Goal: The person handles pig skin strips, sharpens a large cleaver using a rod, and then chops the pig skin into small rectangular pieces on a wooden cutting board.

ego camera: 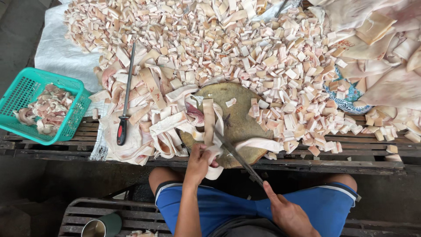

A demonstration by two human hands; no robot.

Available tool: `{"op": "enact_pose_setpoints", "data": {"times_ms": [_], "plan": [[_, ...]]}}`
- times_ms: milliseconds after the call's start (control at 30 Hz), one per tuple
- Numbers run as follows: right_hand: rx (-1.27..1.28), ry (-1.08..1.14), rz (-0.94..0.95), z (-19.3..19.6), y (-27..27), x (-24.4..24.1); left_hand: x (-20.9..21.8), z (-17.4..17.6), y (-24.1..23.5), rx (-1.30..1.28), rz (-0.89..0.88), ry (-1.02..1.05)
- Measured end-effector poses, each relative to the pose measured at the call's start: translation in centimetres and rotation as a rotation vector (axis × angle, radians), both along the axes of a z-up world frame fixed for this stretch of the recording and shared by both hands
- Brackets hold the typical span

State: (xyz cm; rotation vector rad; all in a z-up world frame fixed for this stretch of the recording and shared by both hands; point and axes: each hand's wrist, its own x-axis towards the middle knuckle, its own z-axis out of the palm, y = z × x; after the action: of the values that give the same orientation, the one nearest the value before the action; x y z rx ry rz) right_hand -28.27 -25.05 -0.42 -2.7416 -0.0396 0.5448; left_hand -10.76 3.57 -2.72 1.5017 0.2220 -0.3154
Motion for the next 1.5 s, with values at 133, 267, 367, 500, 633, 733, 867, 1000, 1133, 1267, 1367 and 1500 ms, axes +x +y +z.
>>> {"op": "enact_pose_setpoints", "data": {"times_ms": [133,267,367,500,633,733,867,1000,1133,1267,1367,1500], "plan": [[0.300,-0.147,-0.112,-0.4,-1.6,-0.1,0.8,2.0,1.4,-0.005,0.079,-0.086],[0.536,-0.073,-0.364,0.7,-2.4,0.4,6.5,3.6,0.0,0.423,-0.020,-0.450],[0.599,-0.022,-0.554,1.8,-2.6,0.2,7.8,3.8,-2.6,0.954,-0.142,-0.535],[0.768,-0.110,-0.712,2.3,-3.4,0.5,6.9,3.6,-7.2,1.139,-0.373,-0.663],[0.886,-0.081,-0.788,1.5,-4.4,0.3,6.3,2.9,-10.4,0.974,-0.654,-0.693],[0.886,-0.072,-0.815,0.7,-4.9,0.1,7.6,3.1,-11.5,1.085,-0.770,-0.436],[0.912,-0.083,-0.822,-0.2,-5.1,0.5,8.9,5.2,-11.7,1.151,-0.972,-0.300],[0.922,-0.176,-0.742,0.0,-5.9,0.7,8.8,9.6,-9.2,0.903,-1.069,-0.075],[0.655,-0.049,-0.755,1.0,-6.4,0.4,8.5,14.7,-5.2,0.723,-1.075,-0.411],[0.422,-0.134,-0.486,2.1,-7.0,1.9,9.7,16.9,-5.3,0.701,-1.125,-0.556],[0.302,-0.185,-0.344,1.7,-7.0,3.2,12.1,14.3,-9.8,0.588,-1.122,-0.386],[0.228,-0.211,-0.335,0.6,-6.8,5.0,11.5,8.1,-14.5,0.734,-0.967,-0.276]]}}
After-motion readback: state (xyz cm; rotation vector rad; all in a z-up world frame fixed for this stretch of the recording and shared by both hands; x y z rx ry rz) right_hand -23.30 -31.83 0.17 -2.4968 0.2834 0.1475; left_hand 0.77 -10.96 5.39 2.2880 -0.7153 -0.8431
